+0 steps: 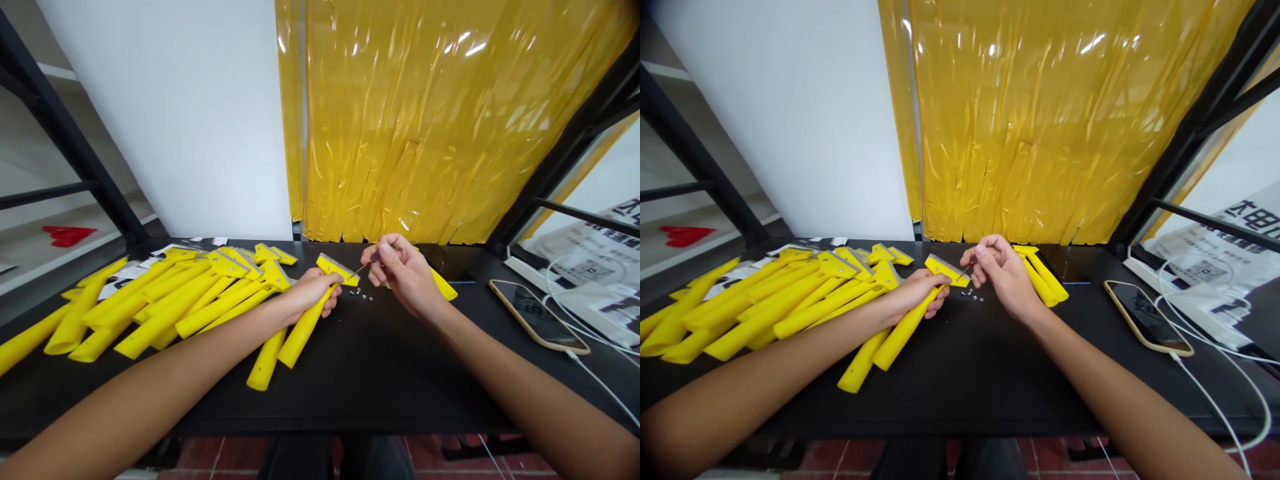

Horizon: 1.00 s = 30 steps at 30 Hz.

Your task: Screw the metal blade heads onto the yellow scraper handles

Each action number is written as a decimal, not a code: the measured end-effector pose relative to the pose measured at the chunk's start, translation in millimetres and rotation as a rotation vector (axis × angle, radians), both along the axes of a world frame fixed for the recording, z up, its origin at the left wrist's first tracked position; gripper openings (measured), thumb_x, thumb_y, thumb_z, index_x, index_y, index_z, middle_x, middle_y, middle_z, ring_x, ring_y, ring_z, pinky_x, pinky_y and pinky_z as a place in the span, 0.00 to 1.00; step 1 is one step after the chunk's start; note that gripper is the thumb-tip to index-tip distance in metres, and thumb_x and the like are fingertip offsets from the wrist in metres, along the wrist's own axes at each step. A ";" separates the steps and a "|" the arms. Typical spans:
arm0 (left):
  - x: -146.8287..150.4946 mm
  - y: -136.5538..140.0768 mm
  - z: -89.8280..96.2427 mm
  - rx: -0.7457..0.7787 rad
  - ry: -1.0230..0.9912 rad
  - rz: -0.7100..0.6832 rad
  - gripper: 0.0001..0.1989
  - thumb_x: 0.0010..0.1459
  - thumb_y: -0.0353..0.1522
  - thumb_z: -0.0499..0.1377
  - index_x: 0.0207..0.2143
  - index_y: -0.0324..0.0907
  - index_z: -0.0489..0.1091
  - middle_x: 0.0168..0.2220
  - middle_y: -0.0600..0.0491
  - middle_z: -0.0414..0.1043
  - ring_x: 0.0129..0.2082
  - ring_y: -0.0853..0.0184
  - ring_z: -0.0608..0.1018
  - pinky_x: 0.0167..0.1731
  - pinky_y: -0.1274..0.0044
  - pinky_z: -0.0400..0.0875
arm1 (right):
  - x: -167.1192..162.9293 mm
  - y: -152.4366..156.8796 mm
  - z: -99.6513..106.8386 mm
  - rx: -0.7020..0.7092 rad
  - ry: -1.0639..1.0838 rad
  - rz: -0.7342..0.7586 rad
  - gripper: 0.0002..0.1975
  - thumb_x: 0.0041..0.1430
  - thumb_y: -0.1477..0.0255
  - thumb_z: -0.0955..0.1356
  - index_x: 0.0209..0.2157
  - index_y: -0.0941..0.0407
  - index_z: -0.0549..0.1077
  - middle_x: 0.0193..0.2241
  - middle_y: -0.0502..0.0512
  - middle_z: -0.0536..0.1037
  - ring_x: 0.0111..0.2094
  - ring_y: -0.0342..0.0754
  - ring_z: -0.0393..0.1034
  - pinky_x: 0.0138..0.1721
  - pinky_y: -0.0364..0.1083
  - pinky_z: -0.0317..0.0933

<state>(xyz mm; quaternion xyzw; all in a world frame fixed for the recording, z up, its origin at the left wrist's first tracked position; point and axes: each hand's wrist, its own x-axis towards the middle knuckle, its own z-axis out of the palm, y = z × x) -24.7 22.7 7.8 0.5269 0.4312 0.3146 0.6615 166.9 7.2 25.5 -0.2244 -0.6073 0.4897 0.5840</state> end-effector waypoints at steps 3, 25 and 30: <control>-1.3 1.8 -4.1 0.007 -0.029 -0.003 0.12 0.60 0.34 0.58 0.25 0.43 0.60 0.19 0.59 0.59 0.13 0.75 0.62 0.13 0.79 0.58 | 1.1 0.4 -0.8 0.029 -0.046 -0.029 0.12 0.67 0.59 0.66 0.39 0.54 0.72 0.41 0.55 0.76 0.25 0.39 0.61 0.28 0.44 0.65; -1.9 3.1 -4.2 -0.028 -0.045 -0.008 0.13 0.60 0.35 0.59 0.25 0.42 0.60 0.18 0.59 0.60 0.12 0.75 0.61 0.12 0.80 0.57 | 2.9 2.5 -4.8 0.036 -0.021 0.091 0.14 0.61 0.63 0.73 0.41 0.52 0.67 0.33 0.49 0.77 0.21 0.38 0.61 0.25 0.43 0.64; -2.0 4.3 -8.7 -0.019 -0.077 -0.019 0.11 0.60 0.35 0.59 0.29 0.41 0.62 0.22 0.59 0.62 0.13 0.76 0.62 0.11 0.80 0.58 | 6.0 -0.7 -1.1 0.077 -0.169 0.087 0.11 0.64 0.62 0.70 0.41 0.55 0.74 0.42 0.57 0.78 0.24 0.40 0.66 0.26 0.45 0.66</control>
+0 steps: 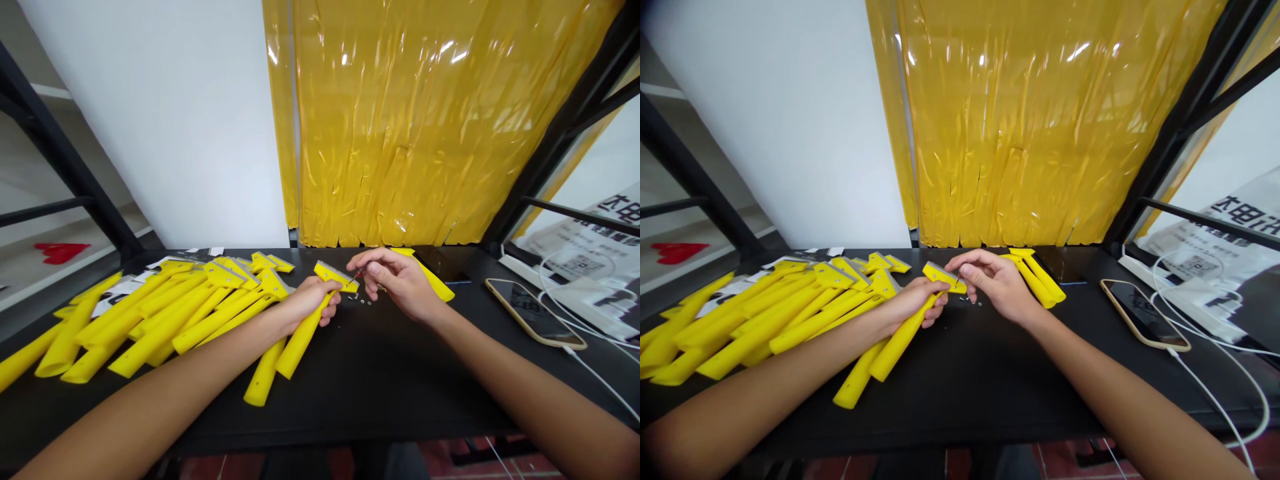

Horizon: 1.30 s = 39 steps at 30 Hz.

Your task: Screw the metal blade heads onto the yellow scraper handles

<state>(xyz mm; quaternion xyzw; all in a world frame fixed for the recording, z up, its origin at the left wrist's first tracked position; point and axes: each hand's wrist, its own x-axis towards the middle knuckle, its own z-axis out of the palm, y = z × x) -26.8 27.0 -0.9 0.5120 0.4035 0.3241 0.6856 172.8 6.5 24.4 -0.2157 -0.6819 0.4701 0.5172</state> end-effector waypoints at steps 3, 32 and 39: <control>-0.1 -0.4 1.0 0.008 0.002 -0.002 0.11 0.60 0.35 0.59 0.28 0.42 0.61 0.21 0.59 0.61 0.13 0.76 0.61 0.11 0.80 0.57 | -1.0 -2.1 1.7 -0.027 0.035 0.032 0.13 0.67 0.60 0.67 0.45 0.54 0.73 0.39 0.55 0.77 0.24 0.40 0.65 0.24 0.43 0.65; 2.4 -2.5 4.5 0.068 0.066 0.023 0.12 0.59 0.34 0.61 0.44 0.41 0.64 0.33 0.46 0.79 0.16 0.71 0.71 0.13 0.80 0.63 | -6.5 0.3 1.2 0.120 0.143 -0.271 0.13 0.65 0.57 0.68 0.41 0.52 0.72 0.38 0.54 0.79 0.31 0.43 0.70 0.39 0.48 0.70; 3.6 -7.3 11.6 0.063 0.078 0.002 0.13 0.61 0.33 0.61 0.46 0.40 0.64 0.33 0.44 0.80 0.15 0.71 0.71 0.13 0.79 0.65 | -7.0 0.8 -0.6 0.153 0.112 -0.288 0.13 0.66 0.58 0.67 0.41 0.53 0.71 0.39 0.54 0.78 0.32 0.43 0.71 0.40 0.48 0.70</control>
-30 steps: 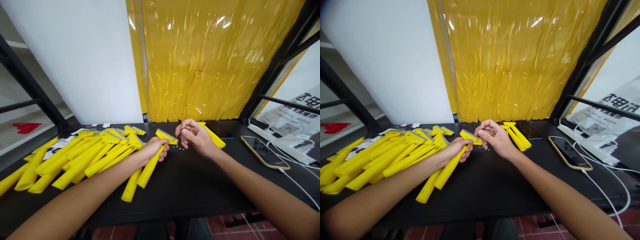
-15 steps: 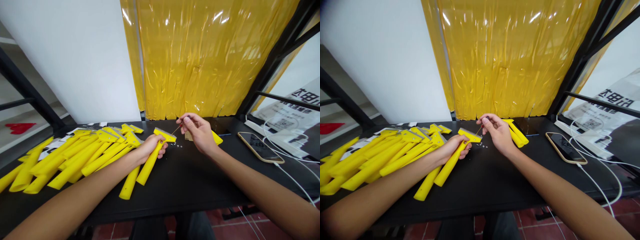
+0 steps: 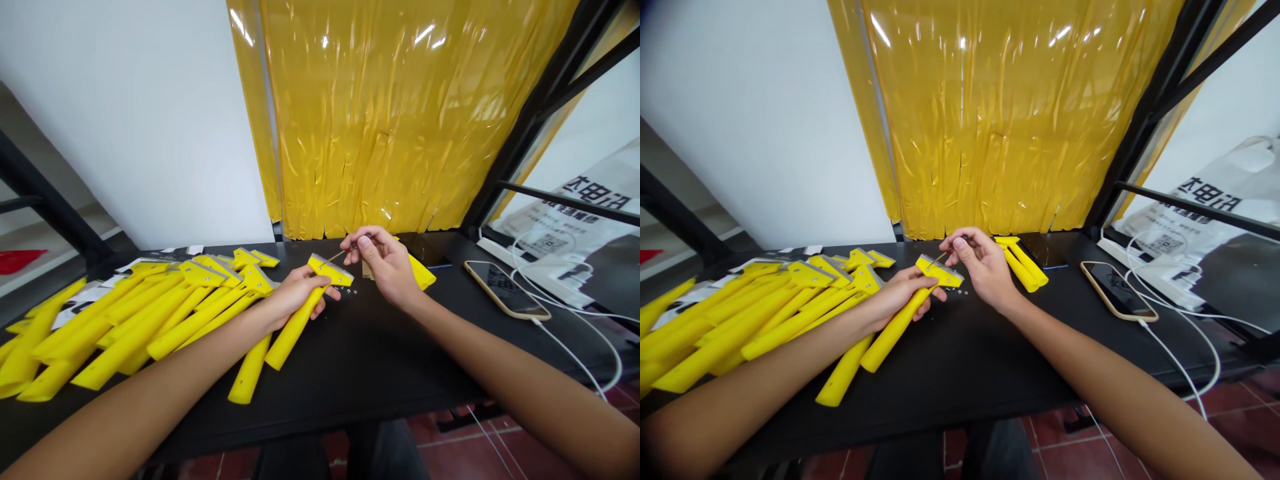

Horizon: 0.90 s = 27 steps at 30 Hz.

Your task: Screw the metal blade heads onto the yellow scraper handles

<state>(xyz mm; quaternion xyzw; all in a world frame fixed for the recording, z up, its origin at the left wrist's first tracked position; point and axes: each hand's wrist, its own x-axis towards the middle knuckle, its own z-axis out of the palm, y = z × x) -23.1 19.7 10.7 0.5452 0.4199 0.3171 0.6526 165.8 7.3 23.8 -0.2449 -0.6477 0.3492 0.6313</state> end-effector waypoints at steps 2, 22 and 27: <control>0.2 -0.4 0.7 0.003 0.007 0.009 0.13 0.61 0.33 0.61 0.46 0.39 0.64 0.33 0.44 0.80 0.14 0.71 0.71 0.13 0.79 0.65 | 0.2 0.3 0.2 -0.001 -0.013 0.005 0.13 0.67 0.58 0.67 0.41 0.53 0.71 0.39 0.54 0.78 0.32 0.43 0.71 0.40 0.48 0.70; 0.7 0.5 -0.9 0.022 0.019 0.004 0.15 0.61 0.34 0.60 0.48 0.38 0.64 0.33 0.43 0.80 0.14 0.71 0.71 0.13 0.78 0.65 | 0.2 1.0 -2.4 0.033 -0.032 0.029 0.09 0.68 0.63 0.67 0.42 0.54 0.72 0.39 0.53 0.79 0.32 0.42 0.73 0.39 0.46 0.71; 0.1 1.7 -4.5 0.038 0.023 0.004 0.14 0.61 0.34 0.60 0.47 0.38 0.65 0.33 0.43 0.80 0.14 0.71 0.70 0.13 0.78 0.65 | 1.1 0.6 -3.1 0.122 -0.153 -0.030 0.09 0.67 0.64 0.67 0.43 0.53 0.75 0.43 0.56 0.77 0.38 0.46 0.74 0.41 0.48 0.71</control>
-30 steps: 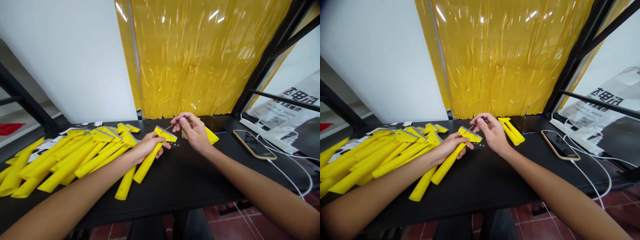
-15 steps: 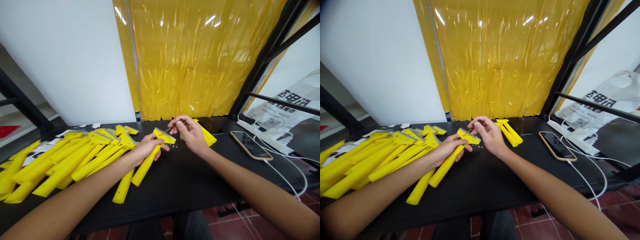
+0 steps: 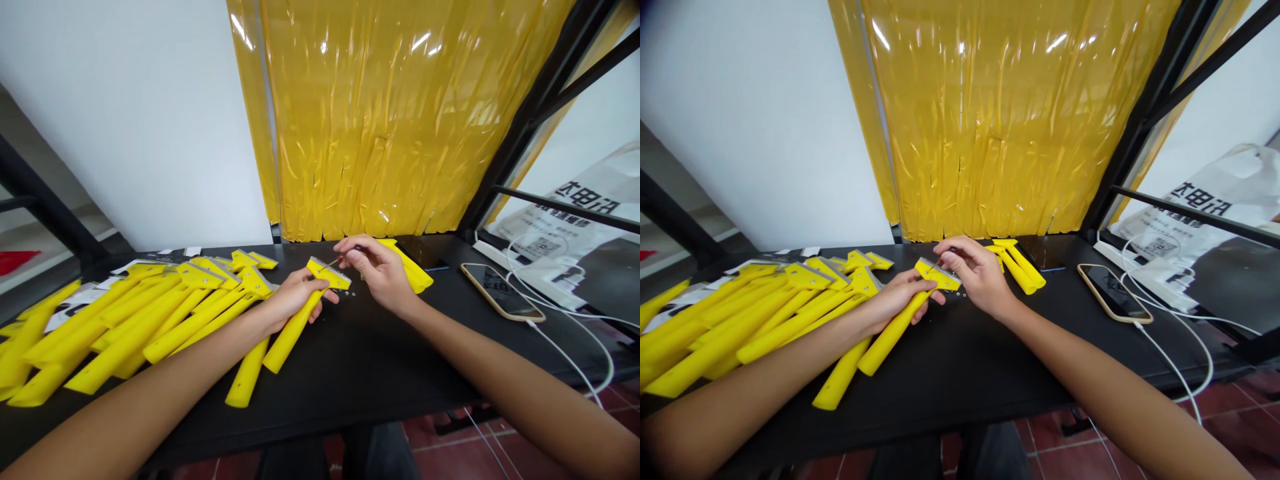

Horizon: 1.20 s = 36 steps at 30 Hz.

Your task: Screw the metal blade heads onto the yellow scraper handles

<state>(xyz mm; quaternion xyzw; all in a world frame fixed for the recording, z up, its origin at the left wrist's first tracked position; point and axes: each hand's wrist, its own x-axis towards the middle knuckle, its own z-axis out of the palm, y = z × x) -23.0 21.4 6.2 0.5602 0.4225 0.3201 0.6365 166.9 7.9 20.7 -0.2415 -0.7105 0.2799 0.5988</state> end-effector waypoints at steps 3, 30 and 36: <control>-0.1 0.5 -1.0 0.023 -0.007 -0.002 0.14 0.60 0.35 0.60 0.46 0.38 0.66 0.33 0.43 0.80 0.14 0.71 0.70 0.13 0.79 0.64 | 1.9 -1.3 2.3 0.092 -0.117 -0.055 0.09 0.67 0.65 0.67 0.43 0.53 0.78 0.44 0.57 0.77 0.42 0.49 0.74 0.40 0.49 0.71; -0.1 -7.0 2.2 0.004 0.029 -0.172 0.17 0.61 0.41 0.61 0.45 0.37 0.67 0.36 0.40 0.79 0.14 0.73 0.70 0.13 0.79 0.64 | 15.2 -4.8 17.5 -0.214 -0.066 0.329 0.13 0.65 0.63 0.69 0.48 0.54 0.71 0.43 0.57 0.80 0.19 0.37 0.67 0.20 0.40 0.63; -1.2 -5.0 1.5 0.009 0.023 -0.168 0.18 0.62 0.40 0.60 0.47 0.37 0.67 0.35 0.41 0.79 0.13 0.73 0.70 0.13 0.79 0.64 | 6.3 -3.4 9.9 -0.253 0.020 0.407 0.12 0.67 0.62 0.67 0.46 0.55 0.70 0.46 0.58 0.76 0.28 0.40 0.68 0.33 0.44 0.69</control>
